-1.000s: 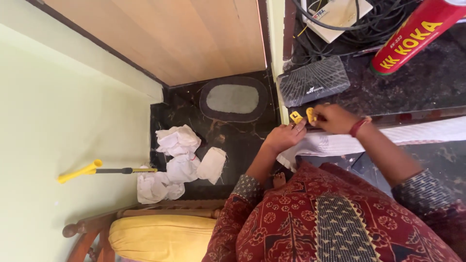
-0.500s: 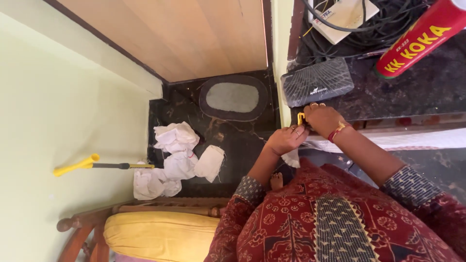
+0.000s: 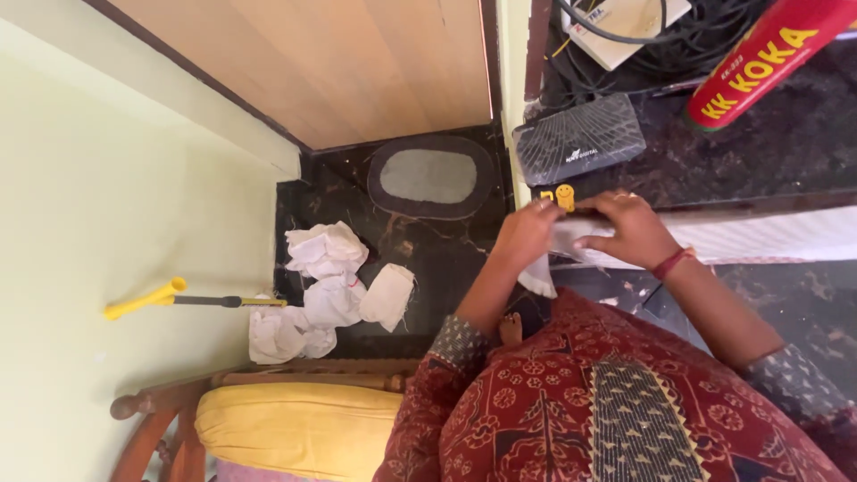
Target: Inserting clips and small rings onto a long curtain strip or track component.
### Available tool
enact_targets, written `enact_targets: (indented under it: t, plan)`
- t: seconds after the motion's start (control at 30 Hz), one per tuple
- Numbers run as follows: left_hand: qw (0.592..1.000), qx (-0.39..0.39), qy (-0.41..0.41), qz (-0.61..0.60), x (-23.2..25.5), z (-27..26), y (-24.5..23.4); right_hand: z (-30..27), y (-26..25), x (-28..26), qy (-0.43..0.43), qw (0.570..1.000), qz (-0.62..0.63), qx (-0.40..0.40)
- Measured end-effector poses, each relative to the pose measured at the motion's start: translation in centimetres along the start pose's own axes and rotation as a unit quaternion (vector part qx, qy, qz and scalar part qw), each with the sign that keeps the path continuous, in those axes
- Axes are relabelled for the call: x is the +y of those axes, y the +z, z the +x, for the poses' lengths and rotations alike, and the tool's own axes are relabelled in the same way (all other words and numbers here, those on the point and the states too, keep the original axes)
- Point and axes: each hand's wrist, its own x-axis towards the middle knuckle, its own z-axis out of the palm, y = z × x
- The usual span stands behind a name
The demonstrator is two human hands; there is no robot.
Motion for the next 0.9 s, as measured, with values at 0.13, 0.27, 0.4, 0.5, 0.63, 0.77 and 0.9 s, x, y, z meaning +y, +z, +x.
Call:
enact_targets:
  t: [0.13,0.27,0.4,0.5,0.63,0.77,0.9]
  plan:
    - [0.991,-0.046,-0.093,-0.081,-0.6,3.3,-0.7,0.0,3.3,4.1,0.031,0.998,-0.037,0.039]
    - [0.993,0.002,-0.072,-0.093,-2.1,4.0,1.5,1.1,4.5,7.1,0.099,0.992,-0.025,0.079]
    - [0.977,0.023,-0.164,-0.138,-1.0,4.3,0.7,1.8,4.8,8.3,0.123,0.987,0.026,0.104]
    - [0.972,0.046,-0.194,-0.122,-0.6,3.9,0.6,2.0,5.1,8.0,0.129,0.984,0.015,0.118]
    - [0.979,0.059,-0.175,-0.080,-0.9,3.3,0.7,2.2,5.0,6.6,0.137,0.974,-0.072,0.164]
    - [0.983,0.024,-0.153,-0.094,-1.3,3.4,-0.8,1.5,4.1,5.5,0.088,0.969,-0.143,0.181]
    - [0.988,-0.053,-0.112,-0.090,-1.2,3.6,-2.2,0.6,3.1,3.5,0.025,0.974,-0.177,0.139]
